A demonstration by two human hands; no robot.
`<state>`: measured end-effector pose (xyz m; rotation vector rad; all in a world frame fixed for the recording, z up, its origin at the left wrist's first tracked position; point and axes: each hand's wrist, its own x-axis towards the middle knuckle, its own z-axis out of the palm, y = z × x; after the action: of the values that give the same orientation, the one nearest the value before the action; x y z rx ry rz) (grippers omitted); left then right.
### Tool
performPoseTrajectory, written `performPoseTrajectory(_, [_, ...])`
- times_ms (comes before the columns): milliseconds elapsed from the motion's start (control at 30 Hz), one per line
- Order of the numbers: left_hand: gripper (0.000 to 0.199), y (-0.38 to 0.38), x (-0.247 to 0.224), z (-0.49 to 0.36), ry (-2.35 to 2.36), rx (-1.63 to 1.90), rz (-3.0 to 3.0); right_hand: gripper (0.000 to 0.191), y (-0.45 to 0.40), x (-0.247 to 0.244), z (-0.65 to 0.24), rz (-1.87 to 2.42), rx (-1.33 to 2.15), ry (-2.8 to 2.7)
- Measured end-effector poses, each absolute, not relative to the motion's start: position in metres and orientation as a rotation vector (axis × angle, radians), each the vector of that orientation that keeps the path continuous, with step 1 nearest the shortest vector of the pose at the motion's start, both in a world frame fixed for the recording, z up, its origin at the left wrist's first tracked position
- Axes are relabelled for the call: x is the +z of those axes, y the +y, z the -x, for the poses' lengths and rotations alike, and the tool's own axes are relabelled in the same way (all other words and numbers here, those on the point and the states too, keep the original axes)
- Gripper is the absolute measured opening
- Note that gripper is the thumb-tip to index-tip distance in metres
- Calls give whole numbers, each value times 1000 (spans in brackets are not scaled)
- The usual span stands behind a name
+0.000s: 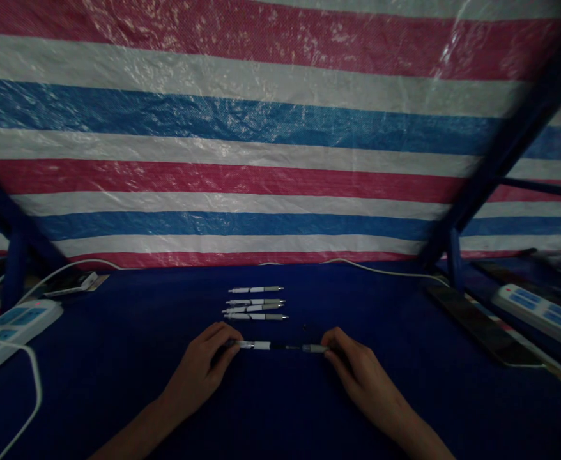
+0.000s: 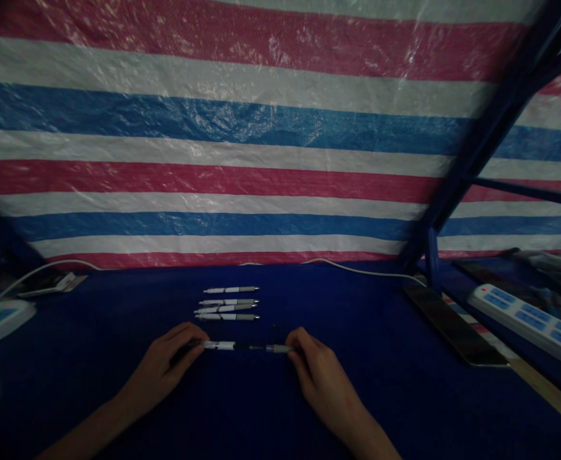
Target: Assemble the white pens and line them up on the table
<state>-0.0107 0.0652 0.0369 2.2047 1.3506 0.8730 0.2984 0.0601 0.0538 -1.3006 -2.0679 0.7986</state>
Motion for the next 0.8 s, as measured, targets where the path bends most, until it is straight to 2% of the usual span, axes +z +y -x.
performPoseTrajectory(800, [11, 62, 36, 3, 1275, 864, -2121, 14, 57, 50, -292, 1155, 700, -1965])
